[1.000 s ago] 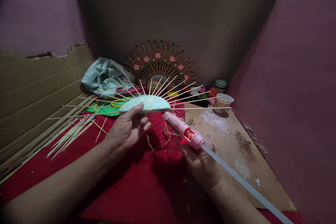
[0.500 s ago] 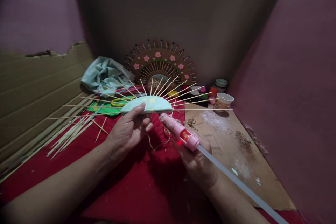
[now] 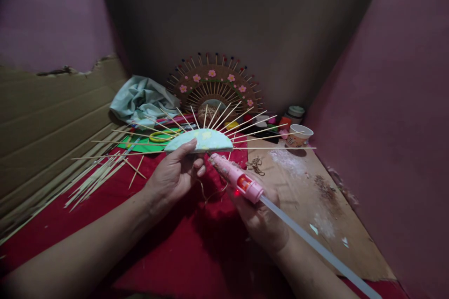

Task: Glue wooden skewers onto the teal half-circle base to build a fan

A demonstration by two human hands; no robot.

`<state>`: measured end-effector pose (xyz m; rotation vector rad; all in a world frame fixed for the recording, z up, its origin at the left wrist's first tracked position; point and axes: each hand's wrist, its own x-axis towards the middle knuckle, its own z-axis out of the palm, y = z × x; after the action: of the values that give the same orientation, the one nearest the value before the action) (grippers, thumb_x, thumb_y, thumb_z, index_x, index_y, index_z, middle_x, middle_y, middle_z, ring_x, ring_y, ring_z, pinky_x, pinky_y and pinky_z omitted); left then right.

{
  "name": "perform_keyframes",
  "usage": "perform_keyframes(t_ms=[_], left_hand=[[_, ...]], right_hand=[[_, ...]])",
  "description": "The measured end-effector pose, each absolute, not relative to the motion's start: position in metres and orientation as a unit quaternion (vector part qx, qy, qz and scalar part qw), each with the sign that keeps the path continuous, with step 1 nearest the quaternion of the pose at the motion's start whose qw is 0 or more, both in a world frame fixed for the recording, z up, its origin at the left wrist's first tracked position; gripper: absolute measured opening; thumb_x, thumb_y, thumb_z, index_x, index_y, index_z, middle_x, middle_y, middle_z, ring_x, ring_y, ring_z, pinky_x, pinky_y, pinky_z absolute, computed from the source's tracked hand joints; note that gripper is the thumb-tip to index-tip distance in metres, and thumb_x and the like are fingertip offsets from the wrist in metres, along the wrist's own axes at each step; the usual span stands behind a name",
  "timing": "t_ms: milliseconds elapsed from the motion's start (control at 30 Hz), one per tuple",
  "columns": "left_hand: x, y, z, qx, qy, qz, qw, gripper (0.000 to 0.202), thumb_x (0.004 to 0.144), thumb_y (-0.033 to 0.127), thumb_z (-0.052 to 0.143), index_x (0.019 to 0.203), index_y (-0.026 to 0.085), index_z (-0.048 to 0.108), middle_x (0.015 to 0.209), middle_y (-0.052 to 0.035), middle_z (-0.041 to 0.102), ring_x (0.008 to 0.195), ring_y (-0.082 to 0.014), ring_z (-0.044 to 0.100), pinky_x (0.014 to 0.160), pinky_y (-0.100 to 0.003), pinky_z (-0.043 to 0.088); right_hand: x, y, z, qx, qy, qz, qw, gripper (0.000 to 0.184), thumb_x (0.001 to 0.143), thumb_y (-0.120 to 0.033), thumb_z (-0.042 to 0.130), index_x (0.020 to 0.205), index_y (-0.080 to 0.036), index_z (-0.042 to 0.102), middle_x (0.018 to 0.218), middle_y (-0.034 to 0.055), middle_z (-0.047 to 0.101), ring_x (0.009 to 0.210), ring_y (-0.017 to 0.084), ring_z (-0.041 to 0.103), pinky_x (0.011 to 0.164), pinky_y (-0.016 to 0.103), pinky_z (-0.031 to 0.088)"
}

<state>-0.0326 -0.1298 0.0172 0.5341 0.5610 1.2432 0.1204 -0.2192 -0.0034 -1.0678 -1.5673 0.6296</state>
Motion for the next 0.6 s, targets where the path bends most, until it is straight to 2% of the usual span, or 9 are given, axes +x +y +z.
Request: perform_keyframes(t_ms=[300, 400, 500, 600], left_hand=[[-0.033, -0.127, 0.015, 0.229, 0.28, 0.545, 0.756, 0.008, 0.075, 0.014, 0.06, 0.081, 0.012, 0.056, 0.058, 0.0008, 0.056, 0.04, -0.0084, 0.045, 0.035, -0.022, 0.037], [-0.033, -0.124, 0.013, 0.219, 0.278, 0.543, 0.761, 0.006, 0.077, 0.017, 0.057, 0.082, 0.013, 0.055, 0.059, 0.0001, 0.055, 0.041, -0.0098, 0.045, 0.035, -0.023, 0.036], [-0.033, -0.125, 0.011, 0.216, 0.272, 0.535, 0.77, 0.007, 0.078, 0.017, 0.055, 0.083, 0.012, 0.055, 0.061, -0.0015, 0.056, 0.043, -0.0107, 0.047, 0.037, -0.024, 0.038], [-0.034, -0.127, 0.012, 0.224, 0.271, 0.519, 0.779, 0.013, 0.081, 0.024, 0.051, 0.087, 0.013, 0.056, 0.064, -0.0038, 0.06, 0.042, -0.0132, 0.05, 0.036, -0.026, 0.038]], right_hand=[[0.129, -0.225, -0.007, -0.466, -0.626, 0.283, 0.558, 0.042, 0.081, -0.036, 0.065, 0.121, -0.024, 0.064, 0.122, 0.0103, 0.064, 0.119, 0.033, 0.055, 0.103, 0.048, 0.044], [0.131, -0.225, -0.008, -0.46, -0.63, 0.277, 0.561, 0.04, 0.083, -0.041, 0.061, 0.12, -0.026, 0.064, 0.122, 0.008, 0.065, 0.117, 0.031, 0.057, 0.102, 0.047, 0.044], [0.132, -0.225, -0.009, -0.458, -0.623, 0.264, 0.576, 0.039, 0.084, -0.044, 0.059, 0.119, -0.027, 0.065, 0.12, 0.0088, 0.066, 0.113, 0.031, 0.06, 0.096, 0.046, 0.049], [0.133, -0.225, -0.011, -0.46, -0.608, 0.25, 0.597, 0.041, 0.083, -0.039, 0.062, 0.121, -0.024, 0.064, 0.12, 0.0118, 0.065, 0.105, 0.033, 0.064, 0.089, 0.045, 0.055]])
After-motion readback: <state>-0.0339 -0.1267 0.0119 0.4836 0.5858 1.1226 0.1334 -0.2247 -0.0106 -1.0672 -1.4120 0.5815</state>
